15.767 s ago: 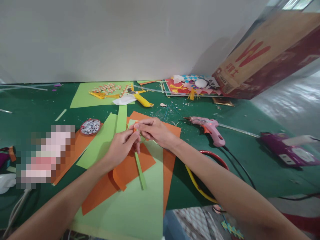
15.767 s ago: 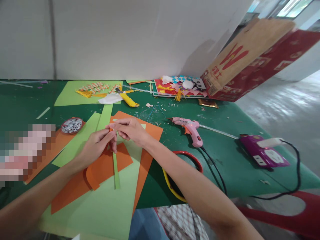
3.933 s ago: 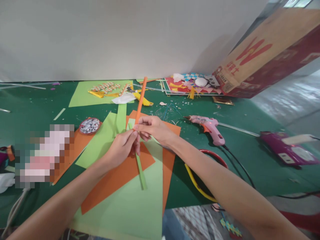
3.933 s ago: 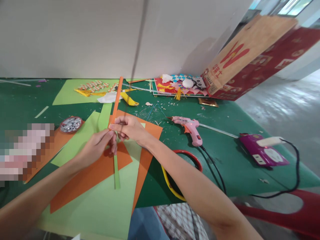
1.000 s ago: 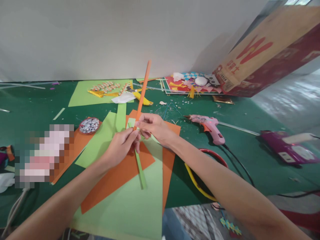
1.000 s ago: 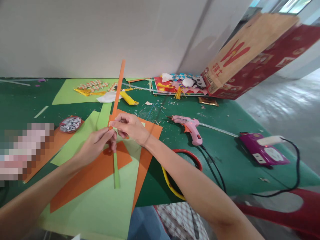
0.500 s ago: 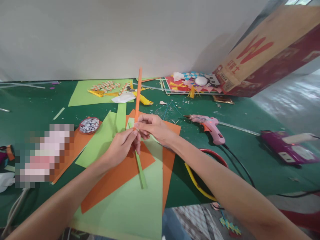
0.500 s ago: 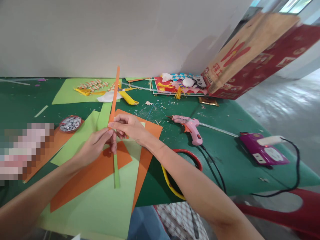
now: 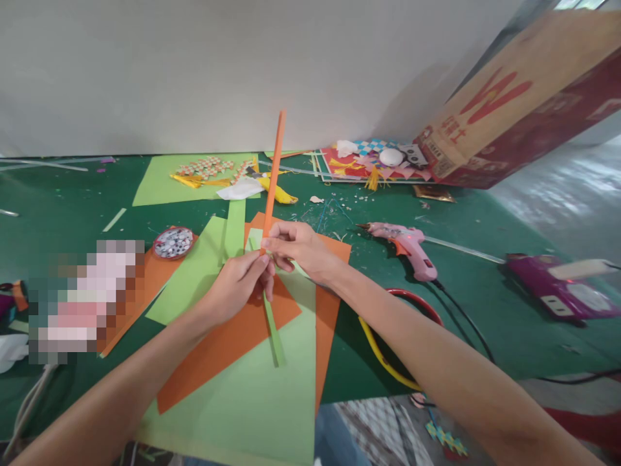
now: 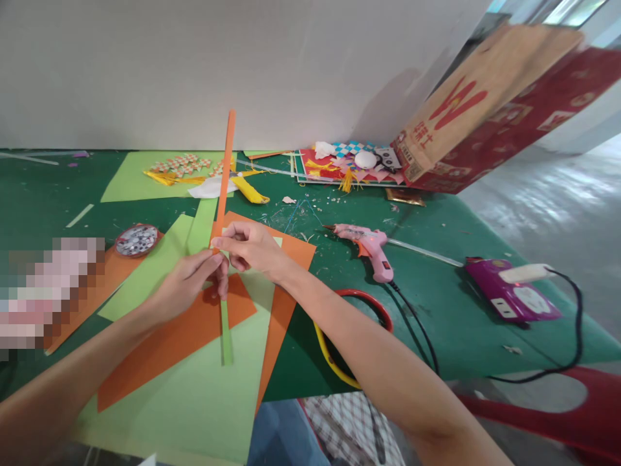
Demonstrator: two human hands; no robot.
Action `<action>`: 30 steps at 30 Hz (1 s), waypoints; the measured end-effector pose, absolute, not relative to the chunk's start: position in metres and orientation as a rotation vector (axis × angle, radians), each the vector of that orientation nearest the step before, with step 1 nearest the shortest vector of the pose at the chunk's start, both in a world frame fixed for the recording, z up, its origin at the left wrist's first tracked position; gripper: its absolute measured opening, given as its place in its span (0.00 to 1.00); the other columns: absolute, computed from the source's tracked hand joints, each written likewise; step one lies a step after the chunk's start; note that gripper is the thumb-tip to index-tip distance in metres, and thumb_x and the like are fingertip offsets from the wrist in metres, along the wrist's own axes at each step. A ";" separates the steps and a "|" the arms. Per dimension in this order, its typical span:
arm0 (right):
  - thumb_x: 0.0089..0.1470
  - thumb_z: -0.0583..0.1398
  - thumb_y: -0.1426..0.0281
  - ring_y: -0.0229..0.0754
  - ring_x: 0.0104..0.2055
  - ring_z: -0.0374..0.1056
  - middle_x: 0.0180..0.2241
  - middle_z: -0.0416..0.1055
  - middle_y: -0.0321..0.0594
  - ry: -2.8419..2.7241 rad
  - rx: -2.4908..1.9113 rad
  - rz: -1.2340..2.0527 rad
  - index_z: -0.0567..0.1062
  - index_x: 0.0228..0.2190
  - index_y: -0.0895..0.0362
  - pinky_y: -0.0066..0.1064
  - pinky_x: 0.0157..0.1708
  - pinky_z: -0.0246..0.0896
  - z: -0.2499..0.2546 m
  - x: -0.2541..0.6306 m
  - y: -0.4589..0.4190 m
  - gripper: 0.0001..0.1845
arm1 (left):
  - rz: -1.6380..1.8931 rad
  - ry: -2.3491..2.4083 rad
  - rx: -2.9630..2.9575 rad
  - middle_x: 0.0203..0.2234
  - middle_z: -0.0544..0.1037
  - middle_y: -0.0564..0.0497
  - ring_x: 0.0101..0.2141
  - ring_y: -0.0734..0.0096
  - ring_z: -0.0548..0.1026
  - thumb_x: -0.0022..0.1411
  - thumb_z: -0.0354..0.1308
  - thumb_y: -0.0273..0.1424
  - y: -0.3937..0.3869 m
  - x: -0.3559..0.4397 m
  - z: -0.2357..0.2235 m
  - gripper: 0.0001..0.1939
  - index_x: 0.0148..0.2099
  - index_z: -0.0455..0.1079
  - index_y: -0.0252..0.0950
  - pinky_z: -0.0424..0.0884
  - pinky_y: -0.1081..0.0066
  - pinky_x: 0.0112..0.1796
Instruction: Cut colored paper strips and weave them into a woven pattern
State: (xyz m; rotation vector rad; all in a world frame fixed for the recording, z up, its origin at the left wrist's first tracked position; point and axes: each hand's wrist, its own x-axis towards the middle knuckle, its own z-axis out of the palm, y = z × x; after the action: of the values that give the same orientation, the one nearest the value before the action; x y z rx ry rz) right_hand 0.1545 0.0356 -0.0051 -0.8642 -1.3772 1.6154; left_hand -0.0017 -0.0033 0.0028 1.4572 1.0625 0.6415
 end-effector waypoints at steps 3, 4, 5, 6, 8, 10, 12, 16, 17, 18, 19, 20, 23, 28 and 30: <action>0.42 0.68 0.59 0.29 0.13 0.57 0.12 0.63 0.28 -1.370 -0.865 1.620 0.67 0.21 0.57 0.23 0.14 0.48 -0.003 0.154 0.035 0.19 | 0.647 1.050 1.458 0.16 0.70 0.55 0.18 0.76 0.65 0.69 0.41 0.39 -0.004 -0.002 0.002 0.16 0.30 0.60 0.38 0.62 0.76 0.20; 0.42 0.68 0.59 0.29 0.13 0.57 0.12 0.62 0.28 -1.369 -0.871 1.627 0.67 0.21 0.57 0.23 0.14 0.49 -0.002 0.154 0.034 0.19 | 0.653 1.051 1.460 0.16 0.70 0.55 0.17 0.76 0.65 0.68 0.41 0.39 -0.003 -0.002 0.001 0.16 0.31 0.60 0.38 0.62 0.76 0.20; 0.42 0.68 0.59 0.29 0.14 0.57 0.12 0.62 0.27 -1.369 -0.877 1.634 0.67 0.21 0.57 0.23 0.14 0.49 -0.001 0.154 0.034 0.19 | 0.658 1.052 1.463 0.16 0.70 0.55 0.17 0.76 0.65 0.68 0.41 0.39 -0.003 -0.003 0.001 0.16 0.31 0.61 0.38 0.62 0.76 0.20; 0.42 0.68 0.58 0.29 0.14 0.57 0.12 0.61 0.27 -1.373 -0.881 1.641 0.68 0.21 0.57 0.23 0.15 0.49 0.000 0.154 0.034 0.19 | 0.664 1.056 1.469 0.16 0.70 0.55 0.17 0.76 0.64 0.68 0.42 0.39 -0.003 -0.003 0.001 0.16 0.31 0.61 0.38 0.62 0.76 0.19; 0.43 0.68 0.58 0.29 0.14 0.56 0.12 0.61 0.28 -1.391 -0.889 1.639 0.67 0.20 0.57 0.23 0.15 0.49 0.001 0.154 0.034 0.19 | 0.667 1.068 1.483 0.16 0.71 0.54 0.17 0.75 0.65 0.67 0.43 0.39 -0.002 -0.003 0.001 0.16 0.31 0.62 0.37 0.62 0.75 0.20; 0.43 0.68 0.57 0.28 0.13 0.55 0.13 0.63 0.29 -1.409 -0.896 1.622 0.67 0.20 0.58 0.24 0.15 0.48 0.001 0.155 0.034 0.20 | 0.699 1.101 1.504 0.16 0.71 0.54 0.18 0.74 0.67 0.66 0.44 0.39 0.000 -0.004 0.002 0.16 0.31 0.64 0.36 0.64 0.74 0.21; 0.43 0.68 0.57 0.28 0.13 0.55 0.12 0.62 0.28 -1.421 -0.920 1.612 0.66 0.19 0.58 0.23 0.15 0.45 0.002 0.155 0.033 0.21 | 0.801 1.157 1.527 0.18 0.71 0.53 0.20 0.73 0.69 0.66 0.44 0.40 0.001 -0.005 0.003 0.17 0.30 0.65 0.36 0.67 0.73 0.24; 0.44 0.68 0.58 0.28 0.12 0.54 0.10 0.60 0.26 -1.509 -0.966 1.655 0.66 0.20 0.57 0.23 0.15 0.44 0.004 0.155 0.031 0.20 | 1.021 1.236 1.553 0.26 0.72 0.53 0.24 0.74 0.70 0.63 0.50 0.41 0.003 -0.005 0.008 0.15 0.31 0.66 0.37 0.68 0.74 0.26; 0.44 0.67 0.58 0.28 0.12 0.54 0.10 0.60 0.27 -1.538 -0.970 1.667 0.65 0.20 0.57 0.23 0.15 0.44 0.004 0.155 0.031 0.20 | 1.038 1.250 1.558 0.27 0.72 0.53 0.25 0.75 0.70 0.62 0.52 0.41 0.004 -0.005 0.009 0.13 0.31 0.67 0.38 0.68 0.75 0.26; 0.44 0.67 0.58 0.28 0.12 0.54 0.10 0.60 0.27 -1.565 -0.973 1.675 0.66 0.20 0.57 0.23 0.15 0.45 0.004 0.155 0.030 0.20 | 1.046 1.264 1.565 0.27 0.72 0.54 0.25 0.75 0.70 0.61 0.54 0.40 0.004 -0.005 0.010 0.12 0.31 0.67 0.38 0.67 0.75 0.25; 0.44 0.67 0.58 0.28 0.12 0.54 0.10 0.60 0.27 -1.588 -0.977 1.682 0.66 0.20 0.57 0.23 0.15 0.45 0.004 0.155 0.030 0.20 | 1.052 1.279 1.571 0.26 0.72 0.54 0.24 0.76 0.69 0.60 0.56 0.39 0.004 -0.005 0.011 0.11 0.30 0.67 0.37 0.66 0.75 0.25; 0.44 0.68 0.59 0.28 0.12 0.54 0.10 0.60 0.27 -1.604 -0.984 1.684 0.66 0.20 0.57 0.23 0.15 0.45 0.004 0.155 0.031 0.19 | 1.056 1.291 1.576 0.24 0.71 0.55 0.22 0.77 0.68 0.59 0.57 0.38 0.004 -0.005 0.012 0.11 0.28 0.67 0.37 0.65 0.75 0.25; 0.43 0.68 0.61 0.28 0.12 0.55 0.10 0.60 0.26 -1.619 -1.004 1.694 0.66 0.20 0.57 0.22 0.15 0.46 0.003 0.155 0.031 0.18 | 1.072 1.300 1.575 0.20 0.68 0.57 0.20 0.79 0.65 0.58 0.57 0.36 0.005 -0.005 0.012 0.12 0.26 0.65 0.37 0.63 0.75 0.24; 0.43 0.68 0.64 0.29 0.12 0.56 0.11 0.60 0.26 -1.663 -0.978 1.759 0.67 0.19 0.57 0.23 0.15 0.49 0.002 0.153 0.030 0.16 | 1.156 1.301 1.498 0.20 0.67 0.57 0.20 0.78 0.66 0.56 0.59 0.36 0.007 -0.006 0.008 0.12 0.25 0.63 0.37 0.64 0.75 0.23; 0.43 0.67 0.65 0.29 0.12 0.56 0.11 0.61 0.27 -1.675 -0.974 1.756 0.68 0.19 0.58 0.23 0.16 0.49 0.002 0.152 0.029 0.14 | 1.169 1.294 1.481 0.20 0.68 0.57 0.19 0.79 0.67 0.56 0.59 0.36 0.007 -0.006 0.007 0.12 0.25 0.63 0.37 0.65 0.75 0.23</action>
State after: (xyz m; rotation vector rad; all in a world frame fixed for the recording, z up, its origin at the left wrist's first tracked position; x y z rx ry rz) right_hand 0.1523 0.0294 0.0015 -0.9738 -1.6755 1.7555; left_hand -0.0059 0.0073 0.0066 1.4807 1.2940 1.1688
